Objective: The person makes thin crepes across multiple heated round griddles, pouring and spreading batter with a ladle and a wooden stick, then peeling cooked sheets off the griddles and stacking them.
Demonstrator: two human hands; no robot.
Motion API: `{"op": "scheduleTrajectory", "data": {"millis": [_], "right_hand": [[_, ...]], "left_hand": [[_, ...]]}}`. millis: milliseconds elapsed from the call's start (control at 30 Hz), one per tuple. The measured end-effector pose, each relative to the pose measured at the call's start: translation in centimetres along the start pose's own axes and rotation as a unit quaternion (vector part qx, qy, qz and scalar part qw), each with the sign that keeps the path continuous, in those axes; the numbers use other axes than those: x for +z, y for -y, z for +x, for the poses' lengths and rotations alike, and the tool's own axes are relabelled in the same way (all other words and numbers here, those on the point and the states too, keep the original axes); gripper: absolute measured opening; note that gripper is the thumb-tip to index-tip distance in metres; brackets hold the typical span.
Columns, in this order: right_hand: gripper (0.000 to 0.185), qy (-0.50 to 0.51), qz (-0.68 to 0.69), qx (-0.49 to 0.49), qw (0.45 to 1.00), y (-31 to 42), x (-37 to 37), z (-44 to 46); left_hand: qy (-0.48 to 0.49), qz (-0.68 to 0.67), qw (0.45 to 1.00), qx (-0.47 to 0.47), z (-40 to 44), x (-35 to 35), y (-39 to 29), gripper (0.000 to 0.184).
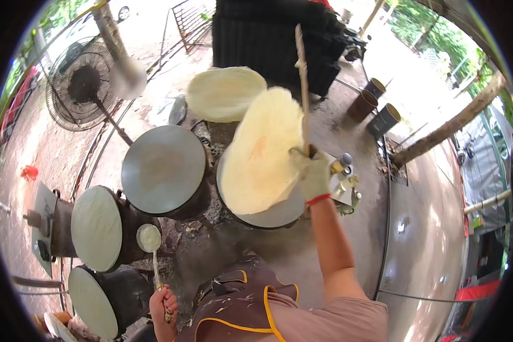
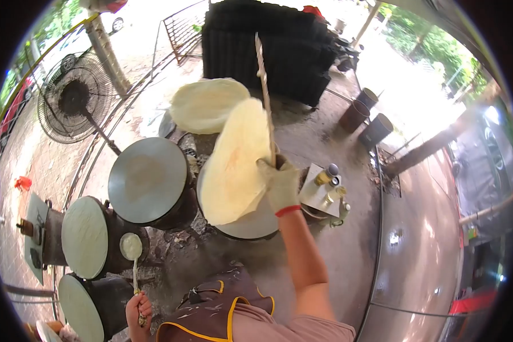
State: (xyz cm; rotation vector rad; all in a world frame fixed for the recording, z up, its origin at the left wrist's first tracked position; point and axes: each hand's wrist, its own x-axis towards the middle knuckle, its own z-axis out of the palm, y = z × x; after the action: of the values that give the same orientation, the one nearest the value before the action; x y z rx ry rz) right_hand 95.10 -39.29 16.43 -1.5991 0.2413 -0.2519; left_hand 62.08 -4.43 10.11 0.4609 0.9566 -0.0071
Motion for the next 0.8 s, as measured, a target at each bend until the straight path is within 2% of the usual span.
{"op": "scheduleTrajectory", "data": {"millis": [100,167,267,367,400,467,567,633,667,700,733,800], "right_hand": [[0.024,0.068,-0.038,-0.004,0.997,6.0,-0.2,3.9],[0.027,0.143,-0.012,-0.021,0.989,8.2,1.2,8.6],[0.038,0.239,-0.054,0.017,0.969,7.4,6.1,17.2],[0.041,0.330,-0.173,-0.035,0.927,9.5,10.8,24.8],[0.038,0.292,-0.277,-0.129,0.906,10.6,12.3,27.5],[0.029,0.253,-0.359,-0.255,0.861,16.4,14.2,26.1],[0.021,0.222,-0.346,-0.444,0.796,17.1,15.4,26.5],[0.017,0.193,-0.352,-0.548,0.734,14.3,15.5,25.2],[0.015,0.202,-0.377,-0.539,0.726,12.0,16.0,24.5],[0.013,0.214,-0.357,-0.539,0.732,8.5,16.6,24.5],[0.013,0.227,-0.394,-0.520,0.723,3.4,17.9,26.3],[0.014,0.195,-0.507,-0.430,0.721,-3.2,19.7,26.5]], "left_hand": [[-0.009,-0.031,0.999,0.019,0.0,0.1,0.2,0.010],[-0.017,-0.049,0.998,0.034,0.2,0.3,0.4,0.010],[-0.028,-0.088,0.994,0.053,1.4,0.9,0.8,0.010],[-0.043,-0.131,0.988,0.073,2.8,2.4,1.2,0.010],[-0.039,-0.141,0.986,0.078,3.2,2.7,1.4,0.010],[-0.033,-0.151,0.984,0.088,4.5,2.9,1.7,0.011],[-0.036,-0.152,0.982,0.105,6.1,3.2,2.7,0.010],[-0.050,-0.153,0.980,0.117,5.9,4.4,2.9,0.008],[-0.076,-0.155,0.981,0.084,5.2,5.9,2.5,0.010],[-0.102,-0.156,0.981,0.050,4.2,8.2,1.6,0.021],[-0.129,-0.157,0.979,0.016,3.5,9.7,1.2,0.034],[-0.135,-0.167,0.976,0.033,3.3,10.6,1.3,0.033]]}}
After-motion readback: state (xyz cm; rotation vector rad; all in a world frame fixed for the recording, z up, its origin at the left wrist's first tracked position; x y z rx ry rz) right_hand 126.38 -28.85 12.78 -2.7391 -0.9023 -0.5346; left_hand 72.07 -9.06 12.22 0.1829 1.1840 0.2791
